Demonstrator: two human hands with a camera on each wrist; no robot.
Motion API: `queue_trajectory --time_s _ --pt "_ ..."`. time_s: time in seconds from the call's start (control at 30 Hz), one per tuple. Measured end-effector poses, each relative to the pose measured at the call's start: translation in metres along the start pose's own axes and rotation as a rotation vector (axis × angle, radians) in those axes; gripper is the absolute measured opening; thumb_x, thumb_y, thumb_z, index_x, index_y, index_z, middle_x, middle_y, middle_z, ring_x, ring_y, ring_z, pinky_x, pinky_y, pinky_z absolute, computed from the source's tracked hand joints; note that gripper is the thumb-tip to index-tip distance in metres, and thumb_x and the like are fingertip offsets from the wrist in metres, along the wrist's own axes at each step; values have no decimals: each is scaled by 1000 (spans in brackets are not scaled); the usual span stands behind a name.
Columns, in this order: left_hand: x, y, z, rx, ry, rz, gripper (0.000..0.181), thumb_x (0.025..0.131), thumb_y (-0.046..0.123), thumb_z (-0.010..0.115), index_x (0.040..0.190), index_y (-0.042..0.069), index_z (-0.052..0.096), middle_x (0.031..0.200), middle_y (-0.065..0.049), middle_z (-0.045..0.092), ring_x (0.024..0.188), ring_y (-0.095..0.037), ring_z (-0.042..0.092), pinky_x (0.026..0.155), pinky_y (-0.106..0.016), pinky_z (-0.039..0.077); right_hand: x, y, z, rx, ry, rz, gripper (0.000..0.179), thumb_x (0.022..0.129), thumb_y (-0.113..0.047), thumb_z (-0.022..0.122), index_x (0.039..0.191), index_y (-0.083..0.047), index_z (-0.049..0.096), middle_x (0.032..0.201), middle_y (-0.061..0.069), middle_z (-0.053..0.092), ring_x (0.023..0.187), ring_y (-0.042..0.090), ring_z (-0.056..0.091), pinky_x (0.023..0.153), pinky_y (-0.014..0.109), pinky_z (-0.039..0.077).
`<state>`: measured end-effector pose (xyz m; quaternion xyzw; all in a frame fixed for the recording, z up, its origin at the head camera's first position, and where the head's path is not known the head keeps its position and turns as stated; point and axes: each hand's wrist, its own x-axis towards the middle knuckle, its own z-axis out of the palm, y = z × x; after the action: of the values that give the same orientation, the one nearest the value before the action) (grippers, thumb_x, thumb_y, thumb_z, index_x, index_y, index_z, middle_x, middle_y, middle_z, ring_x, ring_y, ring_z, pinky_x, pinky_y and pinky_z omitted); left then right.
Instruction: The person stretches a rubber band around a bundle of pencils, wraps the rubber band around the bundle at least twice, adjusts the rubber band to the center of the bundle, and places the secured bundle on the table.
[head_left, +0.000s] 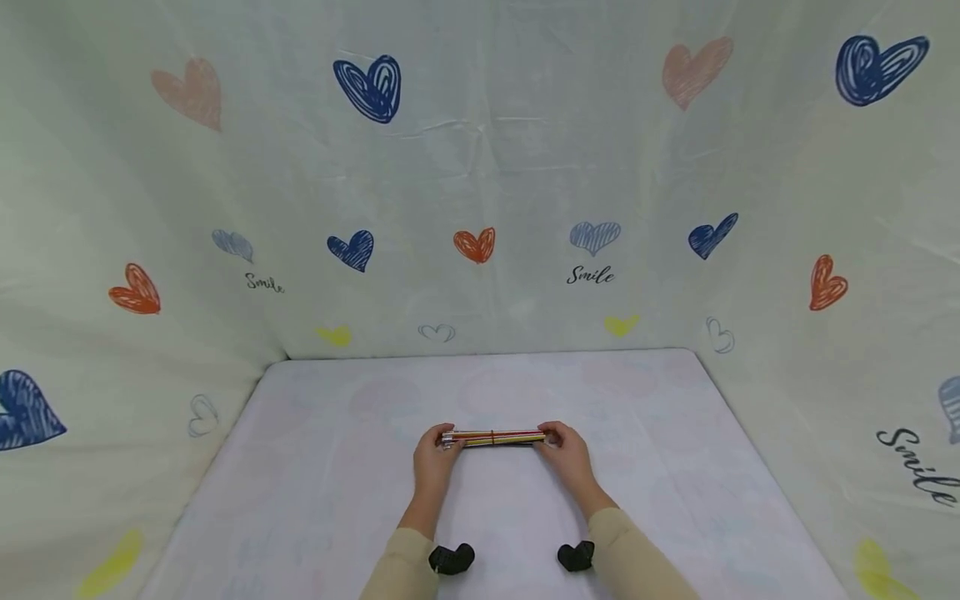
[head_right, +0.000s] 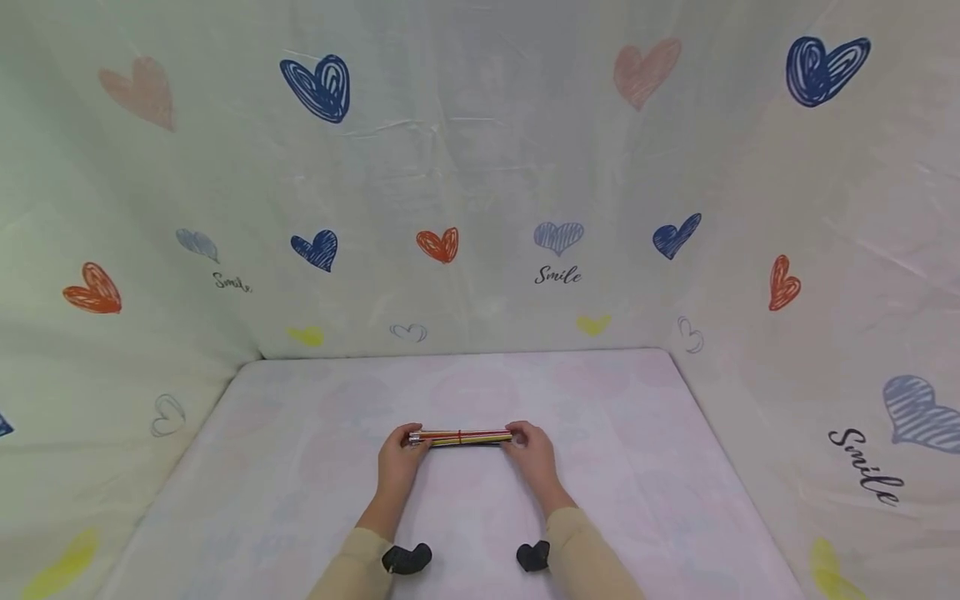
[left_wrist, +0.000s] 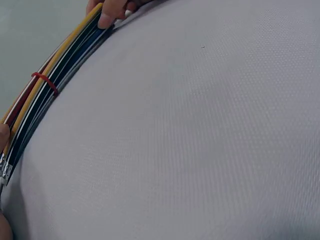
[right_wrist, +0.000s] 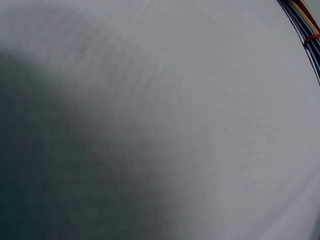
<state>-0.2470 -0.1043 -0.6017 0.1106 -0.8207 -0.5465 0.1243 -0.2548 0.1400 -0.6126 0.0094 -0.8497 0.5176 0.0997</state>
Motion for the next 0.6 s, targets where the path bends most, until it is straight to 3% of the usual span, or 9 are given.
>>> queue_trajectory --time_s 0.13,0.33,0.47,0.6 --pt "-1 3 -5 24 -22 -8 28 81 7 79 108 5 70 117 -15 65 114 -33 57 94 -46 46 -1 -1 2 -33 -25 9 27 79 -11 82 104 -9 71 83 -2 57 78 16 50 71 33 42" --pt "0 7 -4 38 -12 -27 20 85 10 77 103 6 71 113 -14 65 105 -30 59 89 -45 48 -3 -3 1 -20 -1 -34 21 90 -27 72 99 -9 71 79 -1 57 71 15 48 63 30 39" --pt "1 7 -2 38 -5 -26 16 87 11 74 101 5 72 110 -13 66 100 -28 59 87 -45 48 -3 -3 2 -26 21 -53 16 90 -23 72 97 -8 71 78 -2 57 68 13 47 61 29 38" --pt "1 9 -1 42 10 -36 16 87 12 75 100 5 72 109 -14 66 98 -28 58 86 -45 47 -2 -6 1 -22 -3 3 13 87 -16 74 98 -8 72 80 -2 59 71 14 49 64 30 40"
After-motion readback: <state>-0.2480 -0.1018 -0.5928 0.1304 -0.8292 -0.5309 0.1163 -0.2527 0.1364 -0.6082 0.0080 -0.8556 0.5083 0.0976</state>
